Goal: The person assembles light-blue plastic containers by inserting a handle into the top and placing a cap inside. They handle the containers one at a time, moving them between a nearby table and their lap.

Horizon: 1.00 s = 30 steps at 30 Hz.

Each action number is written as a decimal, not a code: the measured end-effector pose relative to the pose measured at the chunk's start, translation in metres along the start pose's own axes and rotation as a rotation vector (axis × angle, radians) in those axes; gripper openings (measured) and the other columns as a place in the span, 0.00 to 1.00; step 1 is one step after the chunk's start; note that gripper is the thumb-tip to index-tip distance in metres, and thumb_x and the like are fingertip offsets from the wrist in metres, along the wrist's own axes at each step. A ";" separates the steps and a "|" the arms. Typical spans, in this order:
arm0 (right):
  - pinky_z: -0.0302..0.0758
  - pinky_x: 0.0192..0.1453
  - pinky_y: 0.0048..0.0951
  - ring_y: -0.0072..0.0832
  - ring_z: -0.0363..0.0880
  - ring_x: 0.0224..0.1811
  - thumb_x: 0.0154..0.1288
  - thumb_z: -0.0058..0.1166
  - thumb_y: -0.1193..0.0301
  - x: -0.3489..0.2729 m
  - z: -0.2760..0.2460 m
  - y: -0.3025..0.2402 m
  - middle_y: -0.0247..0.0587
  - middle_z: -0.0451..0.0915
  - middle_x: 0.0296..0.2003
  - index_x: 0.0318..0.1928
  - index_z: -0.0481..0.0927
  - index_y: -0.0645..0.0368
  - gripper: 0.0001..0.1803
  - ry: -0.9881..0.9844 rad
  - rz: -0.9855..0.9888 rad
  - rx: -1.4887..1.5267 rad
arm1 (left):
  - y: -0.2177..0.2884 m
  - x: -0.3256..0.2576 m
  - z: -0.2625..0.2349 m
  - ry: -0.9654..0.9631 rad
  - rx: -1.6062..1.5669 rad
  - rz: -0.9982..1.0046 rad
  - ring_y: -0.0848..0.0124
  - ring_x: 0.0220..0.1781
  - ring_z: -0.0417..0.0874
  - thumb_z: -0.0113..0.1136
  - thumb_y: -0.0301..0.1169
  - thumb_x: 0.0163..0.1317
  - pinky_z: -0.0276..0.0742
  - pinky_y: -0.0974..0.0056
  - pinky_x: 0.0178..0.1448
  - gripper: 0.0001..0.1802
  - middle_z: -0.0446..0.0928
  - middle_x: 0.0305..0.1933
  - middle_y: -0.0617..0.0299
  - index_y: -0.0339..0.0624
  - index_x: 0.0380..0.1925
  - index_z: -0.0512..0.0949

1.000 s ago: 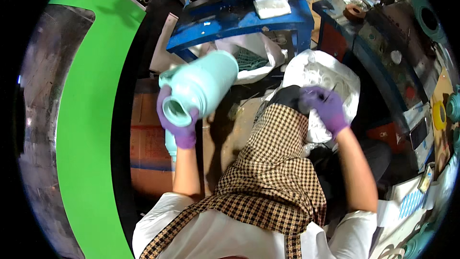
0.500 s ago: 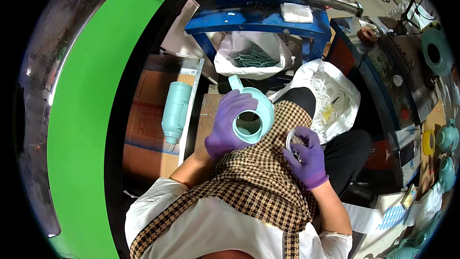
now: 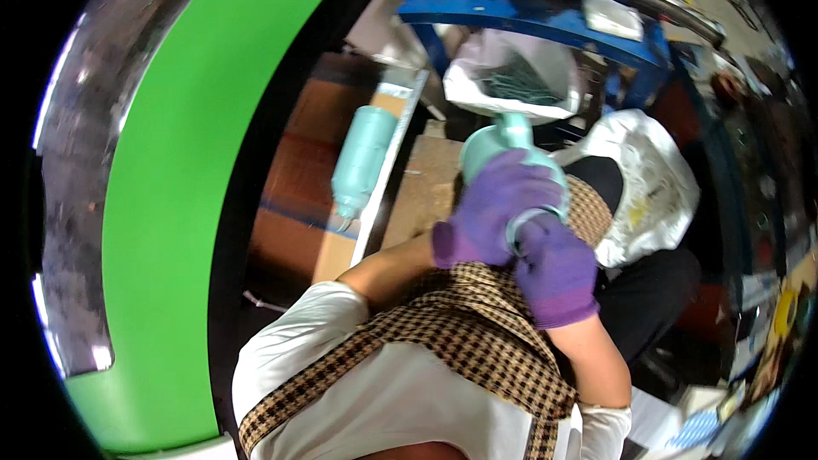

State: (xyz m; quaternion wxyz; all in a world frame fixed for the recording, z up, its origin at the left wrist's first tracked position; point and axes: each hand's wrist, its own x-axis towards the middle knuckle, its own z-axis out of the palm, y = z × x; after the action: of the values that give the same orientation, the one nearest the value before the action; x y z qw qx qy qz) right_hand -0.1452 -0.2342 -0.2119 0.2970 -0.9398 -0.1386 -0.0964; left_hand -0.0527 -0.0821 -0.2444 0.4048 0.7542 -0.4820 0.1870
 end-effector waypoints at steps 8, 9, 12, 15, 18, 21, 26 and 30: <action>0.79 0.39 0.41 0.45 0.83 0.39 0.51 0.59 0.80 -0.010 0.016 0.014 0.42 0.82 0.43 0.43 0.84 0.54 0.17 0.061 0.083 -0.171 | 0.006 -0.006 0.019 0.011 0.007 0.001 0.57 0.60 0.81 0.69 0.31 0.35 0.65 0.42 0.74 0.31 0.82 0.53 0.62 0.47 0.48 0.82; 0.79 0.38 0.41 0.45 0.83 0.37 0.50 0.59 0.80 -0.012 0.013 0.018 0.43 0.83 0.41 0.43 0.85 0.53 0.18 0.042 0.073 -0.108 | 0.007 -0.006 0.018 -0.059 0.017 -0.025 0.57 0.62 0.80 0.71 0.34 0.34 0.63 0.42 0.75 0.31 0.82 0.54 0.61 0.48 0.47 0.82; 0.79 0.41 0.45 0.48 0.83 0.38 0.48 0.58 0.79 -0.020 0.004 0.028 0.46 0.83 0.39 0.43 0.84 0.54 0.18 -0.018 0.024 0.136 | 0.009 -0.005 0.015 -0.234 0.118 0.112 0.59 0.67 0.76 0.72 0.43 0.40 0.57 0.39 0.78 0.29 0.81 0.59 0.64 0.52 0.48 0.84; 0.78 0.45 0.43 0.51 0.81 0.42 0.55 0.60 0.74 -0.032 0.006 0.037 0.51 0.81 0.37 0.45 0.82 0.57 0.15 0.028 -0.078 0.459 | 0.017 -0.002 0.021 -0.119 0.012 0.080 0.53 0.62 0.80 0.75 0.44 0.44 0.59 0.37 0.76 0.29 0.82 0.57 0.60 0.48 0.48 0.84; 0.78 0.38 0.42 0.49 0.81 0.35 0.56 0.59 0.72 -0.048 0.023 0.041 0.51 0.81 0.32 0.36 0.80 0.60 0.07 0.054 -0.091 0.426 | 0.031 0.001 0.031 -0.263 0.209 0.095 0.52 0.60 0.81 0.69 0.41 0.55 0.62 0.39 0.73 0.21 0.83 0.50 0.56 0.44 0.46 0.80; 0.80 0.39 0.42 0.48 0.83 0.36 0.56 0.58 0.74 -0.067 0.042 0.036 0.50 0.83 0.34 0.38 0.82 0.60 0.09 0.027 -0.039 0.185 | 0.043 0.009 0.038 -0.220 0.210 0.279 0.53 0.58 0.81 0.66 0.42 0.57 0.60 0.37 0.73 0.21 0.83 0.51 0.57 0.42 0.46 0.79; 0.74 0.68 0.39 0.43 0.79 0.62 0.69 0.59 0.67 -0.143 -0.007 0.040 0.50 0.81 0.58 0.56 0.84 0.55 0.17 0.393 -0.107 0.570 | 0.044 0.008 0.019 -0.326 0.189 0.381 0.56 0.60 0.80 0.66 0.40 0.59 0.54 0.34 0.77 0.18 0.83 0.50 0.62 0.47 0.48 0.78; 0.79 0.52 0.36 0.40 0.84 0.44 0.60 0.62 0.78 -0.295 -0.099 0.097 0.45 0.85 0.39 0.36 0.85 0.61 0.03 1.030 0.220 -0.136 | 0.037 -0.017 0.010 -0.329 0.302 0.810 0.66 0.58 0.79 0.65 0.40 0.60 0.48 0.26 0.75 0.14 0.83 0.50 0.79 0.67 0.46 0.79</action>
State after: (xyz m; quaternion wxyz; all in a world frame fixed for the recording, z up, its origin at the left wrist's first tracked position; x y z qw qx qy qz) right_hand -0.4022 -0.4281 -0.2620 0.2734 -0.7969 0.1314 -0.5224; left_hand -0.0938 -0.0876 -0.2461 0.1025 0.5752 -0.7632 0.2760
